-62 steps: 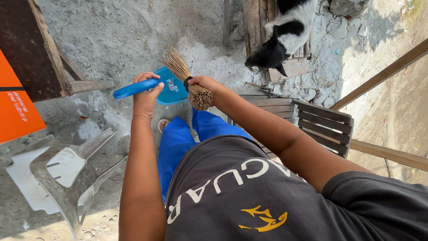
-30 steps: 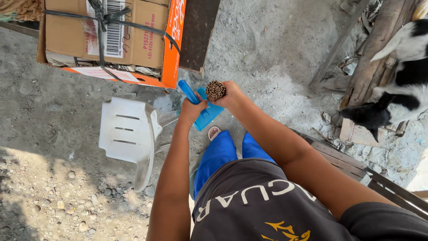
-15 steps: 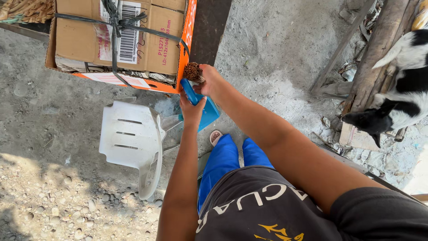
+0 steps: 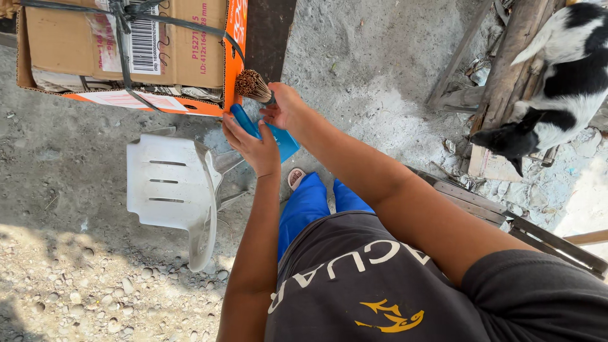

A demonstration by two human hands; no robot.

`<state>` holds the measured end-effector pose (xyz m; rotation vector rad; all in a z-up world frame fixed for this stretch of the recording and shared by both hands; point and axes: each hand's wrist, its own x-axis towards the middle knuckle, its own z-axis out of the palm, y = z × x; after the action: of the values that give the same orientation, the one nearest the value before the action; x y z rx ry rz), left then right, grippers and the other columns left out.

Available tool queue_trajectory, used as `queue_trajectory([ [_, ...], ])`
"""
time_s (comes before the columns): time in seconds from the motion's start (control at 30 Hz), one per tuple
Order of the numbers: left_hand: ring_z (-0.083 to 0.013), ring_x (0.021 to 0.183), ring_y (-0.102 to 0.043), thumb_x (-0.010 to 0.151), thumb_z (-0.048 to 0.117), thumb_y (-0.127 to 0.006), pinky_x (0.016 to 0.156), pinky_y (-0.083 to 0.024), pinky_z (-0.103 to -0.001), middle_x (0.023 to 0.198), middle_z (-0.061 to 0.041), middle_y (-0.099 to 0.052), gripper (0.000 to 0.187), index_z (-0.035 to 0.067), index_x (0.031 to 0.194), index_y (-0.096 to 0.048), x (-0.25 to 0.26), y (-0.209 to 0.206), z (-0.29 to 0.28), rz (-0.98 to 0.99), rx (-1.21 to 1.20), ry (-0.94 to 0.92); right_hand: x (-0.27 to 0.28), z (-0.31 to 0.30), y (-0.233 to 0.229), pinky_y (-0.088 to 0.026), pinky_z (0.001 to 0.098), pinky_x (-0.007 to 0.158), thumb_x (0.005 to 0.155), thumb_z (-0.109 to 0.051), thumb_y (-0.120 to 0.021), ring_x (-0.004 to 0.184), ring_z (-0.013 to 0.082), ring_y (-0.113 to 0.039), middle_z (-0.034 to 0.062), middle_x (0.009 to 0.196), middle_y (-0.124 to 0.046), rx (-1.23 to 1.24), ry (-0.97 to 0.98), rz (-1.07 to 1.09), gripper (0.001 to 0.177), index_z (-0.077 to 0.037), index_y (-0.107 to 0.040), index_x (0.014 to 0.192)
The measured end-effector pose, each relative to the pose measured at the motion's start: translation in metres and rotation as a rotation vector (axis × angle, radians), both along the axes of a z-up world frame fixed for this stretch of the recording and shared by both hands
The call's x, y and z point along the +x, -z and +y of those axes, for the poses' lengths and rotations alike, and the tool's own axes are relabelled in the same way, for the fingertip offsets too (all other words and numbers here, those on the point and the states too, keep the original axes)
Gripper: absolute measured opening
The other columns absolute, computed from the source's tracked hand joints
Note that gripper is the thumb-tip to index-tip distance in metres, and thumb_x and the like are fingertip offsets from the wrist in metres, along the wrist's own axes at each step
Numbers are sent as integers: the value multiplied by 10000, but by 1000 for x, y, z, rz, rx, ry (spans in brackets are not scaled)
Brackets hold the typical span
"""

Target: The person sweeps debris into a dustpan using a broom and pets two animals. The person then picks up small objects from the ground and moves a bamboo bench.

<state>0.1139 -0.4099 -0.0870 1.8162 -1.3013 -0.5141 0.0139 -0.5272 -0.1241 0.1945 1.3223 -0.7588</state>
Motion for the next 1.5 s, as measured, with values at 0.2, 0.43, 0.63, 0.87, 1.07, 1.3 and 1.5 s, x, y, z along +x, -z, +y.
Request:
queue_trajectory([
  [0.2, -433, 1580, -219, 1052, 293, -585, 1236, -184, -643, 1694, -255, -188, 751, 23, 1632, -191, -27, -10, -1, -94, 6, 6, -10, 5, -12, -489, 490, 825, 949, -388, -546, 1049, 337, -580, 225, 1214, -546, -59, 44, 3, 531, -78, -471, 1373],
  [0.43, -405, 1600, -232, 1060, 256, -580, 1271, -181, -621, 1714, -217, -213, 727, 35, 1643, -206, -41, -21, -11, -25, -51, 40, -16, 22, -23, -569, 450, 738, 961, -371, -534, 984, 309, -628, 214, 1155, -575, -113, -8, 28, 519, -121, -444, 1408],
  [0.63, -393, 1555, -355, 1059, 80, -608, 1266, -361, -440, 1670, -218, -313, 642, 14, 1613, -292, -55, -46, -20, 154, -256, 203, -42, 34, -61, -594, 412, 773, 1030, -320, -521, 990, 298, -644, 197, 1094, -667, -239, 121, -125, 473, 3, -510, 1376],
  [0.87, -298, 1265, -647, 1016, 81, -581, 1062, -527, -372, 1410, -145, -634, 403, 73, 1419, -583, -130, -66, -30, 495, -81, 580, -128, 86, -83, -560, 402, 934, 1056, -283, -470, 1090, 252, -637, 109, 1200, -662, -706, 309, -30, 362, -49, -585, 1307],
  [1.07, -314, 1228, -634, 982, 71, -566, 1045, -500, -392, 1305, -144, -674, 314, 60, 1279, -669, -227, -71, -11, 406, -32, 844, -255, 160, -73, -513, 408, 969, 1042, -307, -463, 1186, 241, -616, 85, 1319, -624, -541, 444, 166, 425, -86, -544, 1396],
  [1.3, -270, 1036, -716, 958, 93, -571, 927, -561, -369, 1148, -125, -729, 260, 80, 1177, -711, -366, -72, 22, 487, 166, 1121, -376, 213, -53, -535, 382, 877, 1009, -206, -497, 1001, 210, -664, 91, 1121, -694, -522, 628, 180, 270, -76, -630, 1205],
  [1.5, -263, 1016, -708, 941, 102, -594, 893, -564, -355, 1165, -135, -705, 254, 95, 1166, -712, -474, -81, 46, 394, 214, 1267, -479, 242, -51, -560, 345, 774, 972, -137, -494, 891, 188, -673, 59, 986, -705, -599, 726, 181, 232, -80, -686, 1088],
])
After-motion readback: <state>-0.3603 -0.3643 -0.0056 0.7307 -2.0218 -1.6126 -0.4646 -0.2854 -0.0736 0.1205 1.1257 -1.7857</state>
